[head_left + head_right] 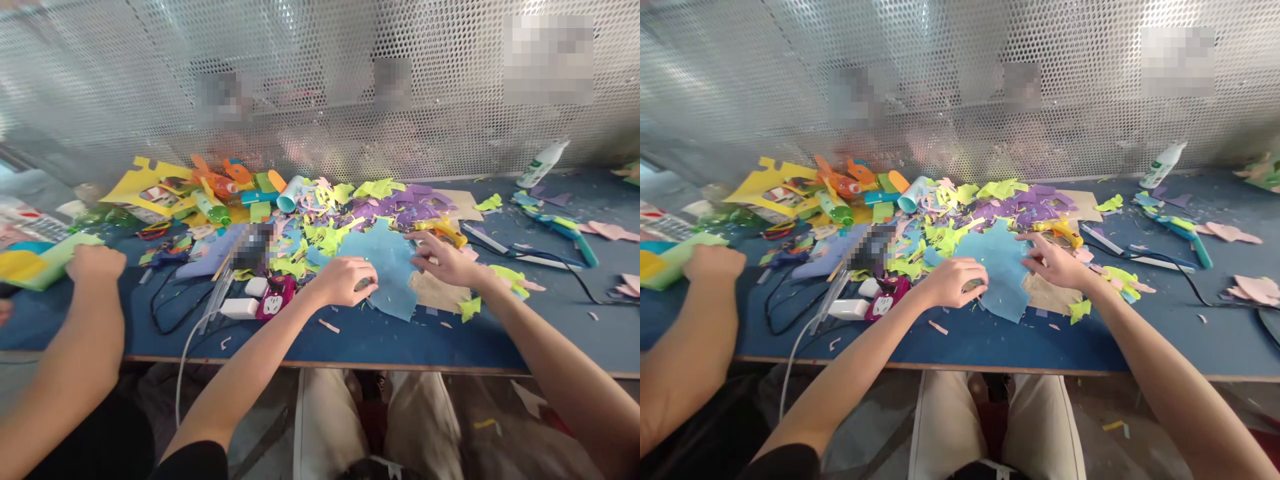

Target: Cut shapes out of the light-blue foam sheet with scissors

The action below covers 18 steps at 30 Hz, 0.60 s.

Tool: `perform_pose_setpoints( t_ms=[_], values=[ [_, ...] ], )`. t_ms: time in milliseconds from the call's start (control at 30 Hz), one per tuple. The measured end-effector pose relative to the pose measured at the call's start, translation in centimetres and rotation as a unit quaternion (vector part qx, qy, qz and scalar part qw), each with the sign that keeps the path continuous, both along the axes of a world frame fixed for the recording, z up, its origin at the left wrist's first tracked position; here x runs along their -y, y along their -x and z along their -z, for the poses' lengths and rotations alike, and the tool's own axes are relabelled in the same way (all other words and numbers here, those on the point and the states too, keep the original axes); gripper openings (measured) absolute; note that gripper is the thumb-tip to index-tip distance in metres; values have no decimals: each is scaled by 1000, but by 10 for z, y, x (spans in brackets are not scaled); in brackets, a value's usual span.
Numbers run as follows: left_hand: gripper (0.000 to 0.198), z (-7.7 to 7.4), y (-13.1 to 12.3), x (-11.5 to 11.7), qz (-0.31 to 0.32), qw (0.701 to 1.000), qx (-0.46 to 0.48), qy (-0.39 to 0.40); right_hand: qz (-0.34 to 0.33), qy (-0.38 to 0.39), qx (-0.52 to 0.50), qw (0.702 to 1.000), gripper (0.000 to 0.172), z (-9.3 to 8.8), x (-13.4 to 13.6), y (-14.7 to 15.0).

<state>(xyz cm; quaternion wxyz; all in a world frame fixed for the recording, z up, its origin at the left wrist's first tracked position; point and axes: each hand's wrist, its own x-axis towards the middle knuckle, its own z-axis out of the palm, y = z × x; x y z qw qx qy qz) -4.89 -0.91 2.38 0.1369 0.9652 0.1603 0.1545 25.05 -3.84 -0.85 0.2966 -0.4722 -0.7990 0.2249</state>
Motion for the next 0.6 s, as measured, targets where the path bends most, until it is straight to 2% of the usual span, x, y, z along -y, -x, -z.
perform_pose_setpoints(
  t_ms=[100,200,300,467,600],
  values=[
    [21,4,-8,9,83,996,7,43,0,-1,2,1000,53,-1,1,3],
    [18,8,-11,15,105,993,1,62,2,1,-1,1000,53,-1,2,4],
    [18,7,-8,15,97,994,-9,54,-7,23,-24,999,53,-3,3,4],
    [41,3,-4,9,46,999,-11,3,-48,97,-69,992,63,-3,4,7],
    [32,5,-6,10,15,1000,11,4,-82,123,-55,987,75,2,4,11]
  ],
)
